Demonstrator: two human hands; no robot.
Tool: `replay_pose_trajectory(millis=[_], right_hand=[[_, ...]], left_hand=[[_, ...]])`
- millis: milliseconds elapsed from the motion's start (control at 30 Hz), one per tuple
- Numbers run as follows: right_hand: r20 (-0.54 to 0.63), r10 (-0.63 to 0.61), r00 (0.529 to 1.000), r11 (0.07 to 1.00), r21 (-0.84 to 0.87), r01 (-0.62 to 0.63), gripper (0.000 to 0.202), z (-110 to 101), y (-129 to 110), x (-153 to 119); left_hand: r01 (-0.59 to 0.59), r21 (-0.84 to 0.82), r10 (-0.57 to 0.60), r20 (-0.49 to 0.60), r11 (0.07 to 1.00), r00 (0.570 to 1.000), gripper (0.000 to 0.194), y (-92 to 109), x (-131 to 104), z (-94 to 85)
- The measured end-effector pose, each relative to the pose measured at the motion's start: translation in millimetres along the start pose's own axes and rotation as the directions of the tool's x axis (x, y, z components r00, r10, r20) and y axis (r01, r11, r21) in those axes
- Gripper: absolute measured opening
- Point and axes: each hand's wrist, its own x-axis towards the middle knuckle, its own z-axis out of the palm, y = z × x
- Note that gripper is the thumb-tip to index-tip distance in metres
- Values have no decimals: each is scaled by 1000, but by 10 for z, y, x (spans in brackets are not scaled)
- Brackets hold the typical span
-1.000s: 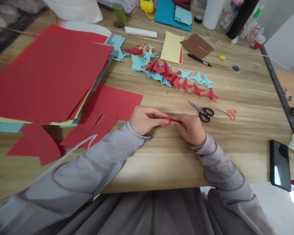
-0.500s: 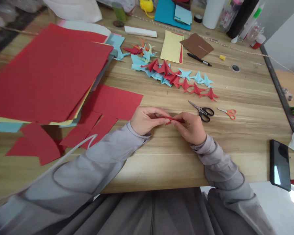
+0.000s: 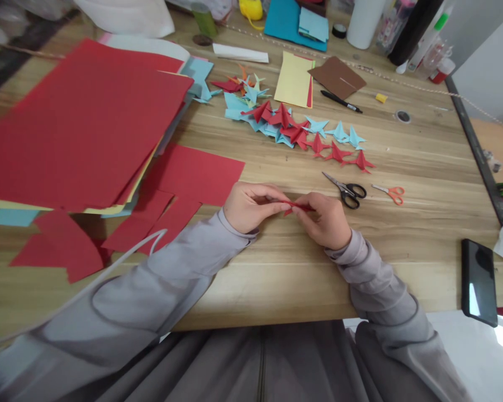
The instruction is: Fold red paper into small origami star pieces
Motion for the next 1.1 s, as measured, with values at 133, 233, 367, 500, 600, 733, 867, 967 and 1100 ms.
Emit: replay_pose_trajectory(millis=[133,233,367,500,600,733,867,967,1100], right_hand=[[-10,6,1000,1000,11,-6,8,7,-7,-4],[-8,1,1000,1000,9,-1,8,6,-11,-4],[-9,15,1000,1000,-2,-15,10,3,-10,-7],[-7,-4,1000,1000,-14,4,11,13,3,-16],[-5,-36,999,999,-30,36,13,24,17,-20],[-24,-31,999,998,-50,30,13,28,32,-23],[-33,-58,998,996,-75,56,12,28,33,-25],[-29,-96,995,991,-93,93,11,34,26,-29],[11,-103,995,990,-95,104,14,38,22,-35]], left_hand=[[3,11,-3,3,1000,1000,8,-3,-7,2],[-3,22,3,4,1000,1000,8,-11,-7,3],[-16,39,15,20,999,1000,9,-21,-4,3],[-10,51,9,15,999,1000,10,-25,-1,2],[11,48,-11,2,999,1000,12,-28,-1,6],[66,8,-65,-20,998,998,18,-30,-1,25],[71,-32,-72,-27,997,997,23,-14,-1,47],[53,-20,-54,-30,998,998,20,-3,-2,48],[15,41,-15,2,999,1000,17,-6,1,21]])
